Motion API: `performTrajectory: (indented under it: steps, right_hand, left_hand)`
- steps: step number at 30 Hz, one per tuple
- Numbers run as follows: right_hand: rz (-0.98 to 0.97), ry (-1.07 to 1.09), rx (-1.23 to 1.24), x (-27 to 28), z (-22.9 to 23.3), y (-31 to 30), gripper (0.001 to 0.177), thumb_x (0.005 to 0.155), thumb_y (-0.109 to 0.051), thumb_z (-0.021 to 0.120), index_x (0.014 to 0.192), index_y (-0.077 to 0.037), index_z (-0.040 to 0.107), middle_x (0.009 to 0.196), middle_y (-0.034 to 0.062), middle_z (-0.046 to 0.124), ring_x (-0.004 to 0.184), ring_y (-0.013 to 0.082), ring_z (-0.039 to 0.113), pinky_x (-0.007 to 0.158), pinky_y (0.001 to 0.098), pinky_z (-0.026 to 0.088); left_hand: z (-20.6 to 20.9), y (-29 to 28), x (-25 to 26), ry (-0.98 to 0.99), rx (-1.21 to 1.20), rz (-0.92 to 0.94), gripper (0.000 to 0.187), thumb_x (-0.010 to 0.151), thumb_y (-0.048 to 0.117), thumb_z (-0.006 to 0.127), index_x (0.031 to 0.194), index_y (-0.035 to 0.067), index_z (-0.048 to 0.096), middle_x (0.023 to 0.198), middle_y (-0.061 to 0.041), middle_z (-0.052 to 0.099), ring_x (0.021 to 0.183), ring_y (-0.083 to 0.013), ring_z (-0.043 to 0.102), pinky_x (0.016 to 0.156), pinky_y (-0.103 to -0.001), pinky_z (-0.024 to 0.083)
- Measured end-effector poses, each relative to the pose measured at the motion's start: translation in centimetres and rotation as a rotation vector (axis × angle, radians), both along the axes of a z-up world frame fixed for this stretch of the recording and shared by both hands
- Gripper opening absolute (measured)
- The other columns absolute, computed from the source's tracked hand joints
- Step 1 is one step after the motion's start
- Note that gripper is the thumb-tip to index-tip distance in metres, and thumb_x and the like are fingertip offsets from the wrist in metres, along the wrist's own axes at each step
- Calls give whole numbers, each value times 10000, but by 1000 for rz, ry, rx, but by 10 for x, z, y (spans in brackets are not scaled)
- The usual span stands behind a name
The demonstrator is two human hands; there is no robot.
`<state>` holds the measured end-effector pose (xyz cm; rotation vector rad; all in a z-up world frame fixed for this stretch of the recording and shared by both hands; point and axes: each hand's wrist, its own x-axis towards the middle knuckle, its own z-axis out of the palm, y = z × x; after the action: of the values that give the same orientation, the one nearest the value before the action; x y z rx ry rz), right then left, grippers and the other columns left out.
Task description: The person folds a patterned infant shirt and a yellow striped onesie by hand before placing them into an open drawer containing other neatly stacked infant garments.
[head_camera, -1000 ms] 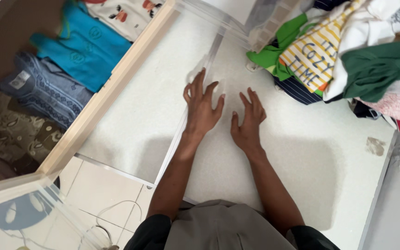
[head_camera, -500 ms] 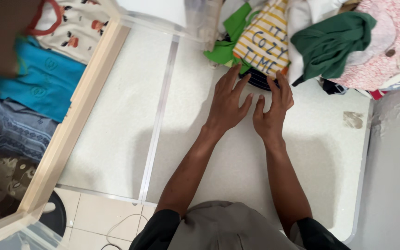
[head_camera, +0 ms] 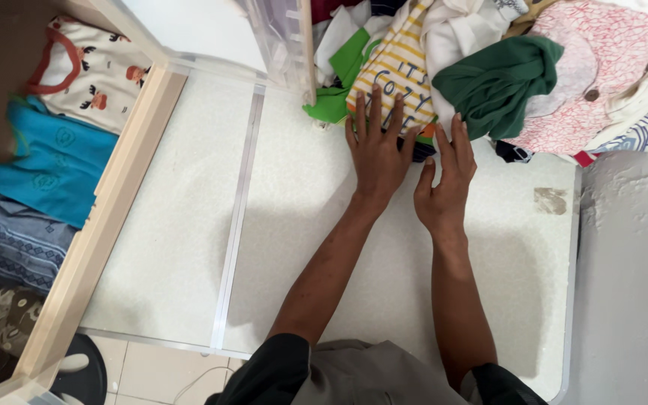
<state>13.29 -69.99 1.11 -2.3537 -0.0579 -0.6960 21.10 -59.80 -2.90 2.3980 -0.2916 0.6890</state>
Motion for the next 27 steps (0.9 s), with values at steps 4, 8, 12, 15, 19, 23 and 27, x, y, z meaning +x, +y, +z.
performTrajectory:
  steps: [4,8,12,15,19,23,27]
  right_hand:
    - [-66,39,-99,8,1,-2,564,983,6,567,1543,-44,520,1706,195,327,1582,357,293,1242,475,185]
    - [-108,40,-225,33,9,-16,563,1024,-86,553,1586,-65,518,1728,187,309,1604,344,263,1226,485,139]
    - [-103,15,-471,65,20,-38,624,1022,-92,557,1636,-47,454,1737,193,289,1606,372,260,1226,552,143]
    - [-90,37,-429,82,20,-53,641,1047,-92,571,1658,-17,391,1735,210,274,1594,368,290,1210,539,185]
    - [-139,11,-335,101,16,-70,635,1057,-38,572,1662,-23,379,1738,201,285,1582,335,344,1177,494,231]
    - [-193,-24,-287,118,8,-80,612,1075,9,547,1666,-25,389,1732,181,334,1552,315,397,1124,454,251]
    - [-221,-67,-292,127,2,-81,600,1063,16,567,1641,-44,417,1706,171,370,1525,311,418,1099,459,243]
  left_hand:
    - [-1,4,6,-15,16,-24,558,1018,401,695,1505,175,546,1697,-187,326,1613,-430,237,1279,-667,231]
    - [11,-10,12,-1,-102,-57,647,961,405,687,1522,133,514,1652,-265,266,1559,-520,186,1238,-724,168]
    - [8,-17,16,6,-61,-67,565,996,319,677,1531,212,532,1684,-278,199,1592,-491,148,1245,-759,87]
    - [-4,-14,18,14,-6,-77,474,1033,244,661,1494,289,564,1718,-230,195,1613,-480,114,1265,-732,81]
    - [-7,-2,19,-8,-1,-118,446,1039,200,649,1472,289,599,1724,-144,210,1613,-460,112,1266,-718,76]
    - [1,23,8,24,8,-159,427,1039,169,650,1457,256,627,1709,-75,290,1616,-399,165,1276,-680,120]
    - [9,51,-5,32,-104,-208,403,1058,121,632,1450,213,633,1698,-79,338,1615,-362,226,1307,-606,181]
